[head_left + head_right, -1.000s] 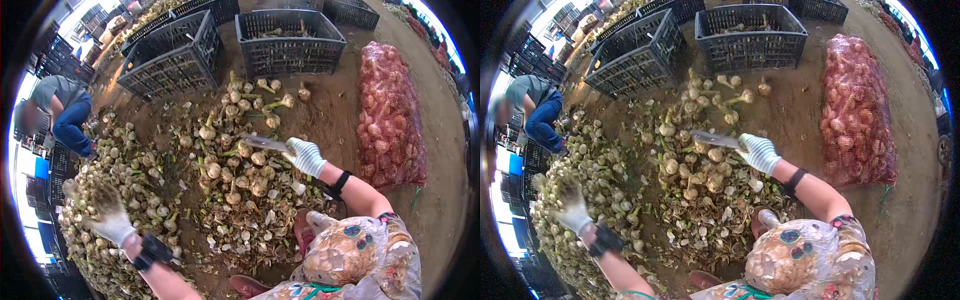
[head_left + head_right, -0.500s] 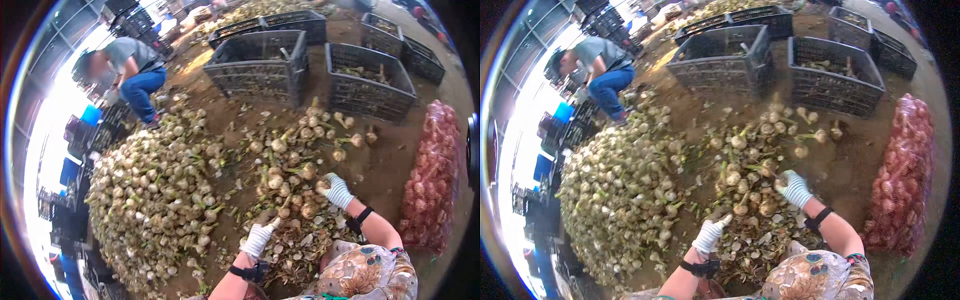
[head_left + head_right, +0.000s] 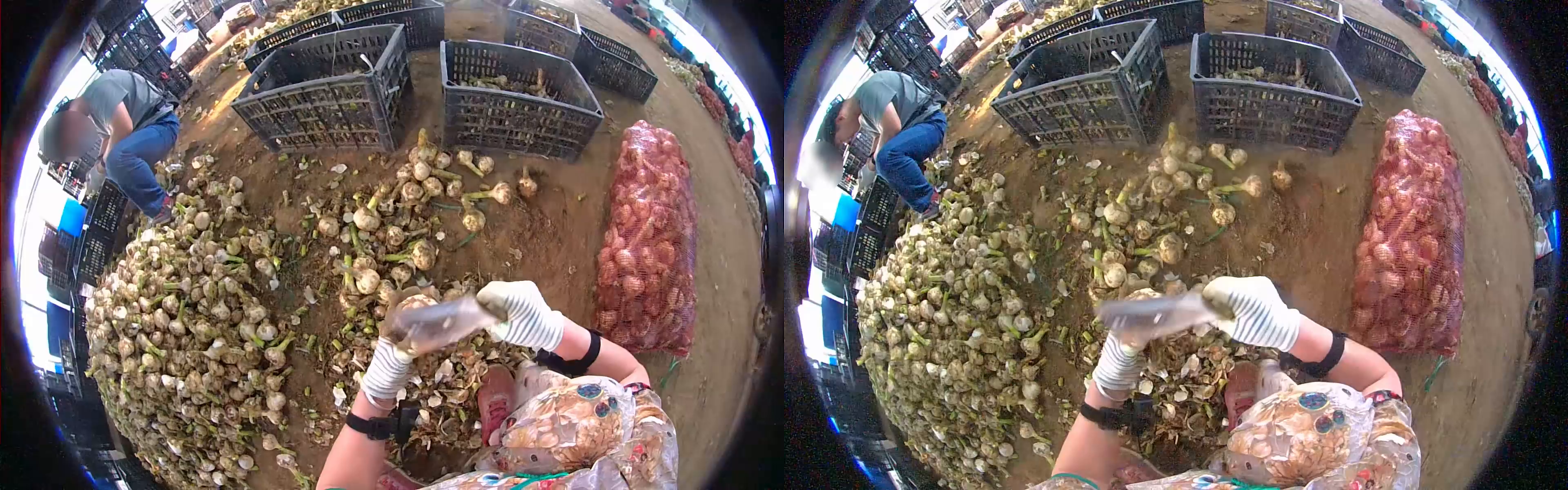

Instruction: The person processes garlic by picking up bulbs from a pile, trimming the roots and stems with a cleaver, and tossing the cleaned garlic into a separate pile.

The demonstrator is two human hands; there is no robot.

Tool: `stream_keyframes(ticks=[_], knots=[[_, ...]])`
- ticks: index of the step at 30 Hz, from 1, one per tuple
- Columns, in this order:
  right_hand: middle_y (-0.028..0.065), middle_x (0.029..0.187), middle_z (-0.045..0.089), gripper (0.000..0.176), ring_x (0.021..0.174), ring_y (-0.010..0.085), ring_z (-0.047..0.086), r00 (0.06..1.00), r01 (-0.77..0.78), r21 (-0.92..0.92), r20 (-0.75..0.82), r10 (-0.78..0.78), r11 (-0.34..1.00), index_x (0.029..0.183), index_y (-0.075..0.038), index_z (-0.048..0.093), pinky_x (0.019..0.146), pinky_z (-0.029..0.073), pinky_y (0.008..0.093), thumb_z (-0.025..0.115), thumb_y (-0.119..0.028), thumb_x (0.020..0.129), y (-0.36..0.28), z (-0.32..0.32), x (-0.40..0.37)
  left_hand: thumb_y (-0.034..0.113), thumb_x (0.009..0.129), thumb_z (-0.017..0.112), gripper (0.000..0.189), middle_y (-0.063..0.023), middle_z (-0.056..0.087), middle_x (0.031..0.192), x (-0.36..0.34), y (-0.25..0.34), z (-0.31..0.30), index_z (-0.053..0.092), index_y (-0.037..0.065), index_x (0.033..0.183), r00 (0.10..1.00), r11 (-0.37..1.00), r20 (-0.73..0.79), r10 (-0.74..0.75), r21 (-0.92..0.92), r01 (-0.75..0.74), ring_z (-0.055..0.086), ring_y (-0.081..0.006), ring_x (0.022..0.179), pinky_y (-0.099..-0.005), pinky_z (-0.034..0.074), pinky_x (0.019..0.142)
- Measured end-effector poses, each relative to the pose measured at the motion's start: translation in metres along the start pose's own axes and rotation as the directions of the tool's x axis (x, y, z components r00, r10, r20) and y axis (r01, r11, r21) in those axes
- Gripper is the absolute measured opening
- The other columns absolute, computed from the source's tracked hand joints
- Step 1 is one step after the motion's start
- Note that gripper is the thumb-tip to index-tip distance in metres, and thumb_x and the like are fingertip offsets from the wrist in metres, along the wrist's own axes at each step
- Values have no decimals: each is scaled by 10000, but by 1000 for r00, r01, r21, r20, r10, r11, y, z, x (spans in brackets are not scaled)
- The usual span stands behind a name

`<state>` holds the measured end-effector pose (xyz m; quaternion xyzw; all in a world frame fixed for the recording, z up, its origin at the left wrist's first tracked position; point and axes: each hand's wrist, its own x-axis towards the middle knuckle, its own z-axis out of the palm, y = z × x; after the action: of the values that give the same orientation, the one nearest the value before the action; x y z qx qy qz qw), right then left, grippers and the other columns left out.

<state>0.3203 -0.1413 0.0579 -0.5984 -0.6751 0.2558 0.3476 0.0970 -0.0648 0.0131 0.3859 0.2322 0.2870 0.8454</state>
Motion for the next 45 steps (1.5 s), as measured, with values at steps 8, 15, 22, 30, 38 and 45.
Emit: stream_keyframes(ticks=[8, 15, 22, 30, 38, 45], knots=[[83, 661, 540, 147, 631, 318, 588, 953, 205, -238, 268, -139, 949, 740, -133, 528, 554, 454, 412, 656, -174, 679, -6, 1, 1, 293, 981, 456, 471, -112, 510, 1337, -20, -7, 12, 396, 54, 1382, 995, 963, 1, -95, -255, 92, 547, -233, 1159, -343, 427, 1027], [88, 653, 545, 155, 613, 340, 580, 954, 168, -156, 275, -121, 973, 709, -136, 522, 530, 440, 423, 660, -195, 670, 21, 16, -2, 306, 981, 451, 432, -111, 557, 1284, -33, -32, -13, 454, 50, 1328, 982, 971, 135, -132, -182, 156, 557, -222, 1150, -351, 437, 1014], [74, 634, 550, 103, 606, 318, 594, 971, 178, -198, 193, -139, 964, 720, -124, 526, 528, 448, 410, 621, -135, 682, 22, 22, -7, 206, 953, 490, 366, -61, 583, 1242, -35, -37, -20, 476, 100, 1303, 957, 953, 285, 47, 274, -128, 562, -162, 1121, -339, 421, 1019], [122, 663, 592, 201, 554, 245, 566, 964, -246, -136, -142, 227, 960, 836, -59, 588, 542, 490, 317, 681, -237, 834, 92, 35, -42, 342, 881, 627, 409, -55, 610, 1063, -12, -23, -10, 516, 118, 1204, 956, 988, -254, -147, -84, 129, 572, -188, 1050, -374, 490, 909], [96, 645, 580, 123, 626, 312, 614, 973, 199, -288, 173, -153, 937, 742, -113, 583, 561, 480, 417, 645, -195, 675, 23, 59, -19, 582, 866, 556, 618, -132, 572, 1185, -10, 21, 31, 515, 85, 1231, 939, 487, 39, -341, -847, 212, 575, -279, 1017, -438, 471, 929], [92, 619, 553, 118, 592, 322, 580, 972, 231, -335, 125, -200, 913, 719, -104, 569, 540, 444, 435, 632, -192, 671, 25, 60, -2, 288, 960, 505, 456, -82, 521, 1295, -29, -100, -55, 419, 59, 1344, 959, 851, -270, -84, -520, -72, 545, -182, 1113, -306, 431, 986]])
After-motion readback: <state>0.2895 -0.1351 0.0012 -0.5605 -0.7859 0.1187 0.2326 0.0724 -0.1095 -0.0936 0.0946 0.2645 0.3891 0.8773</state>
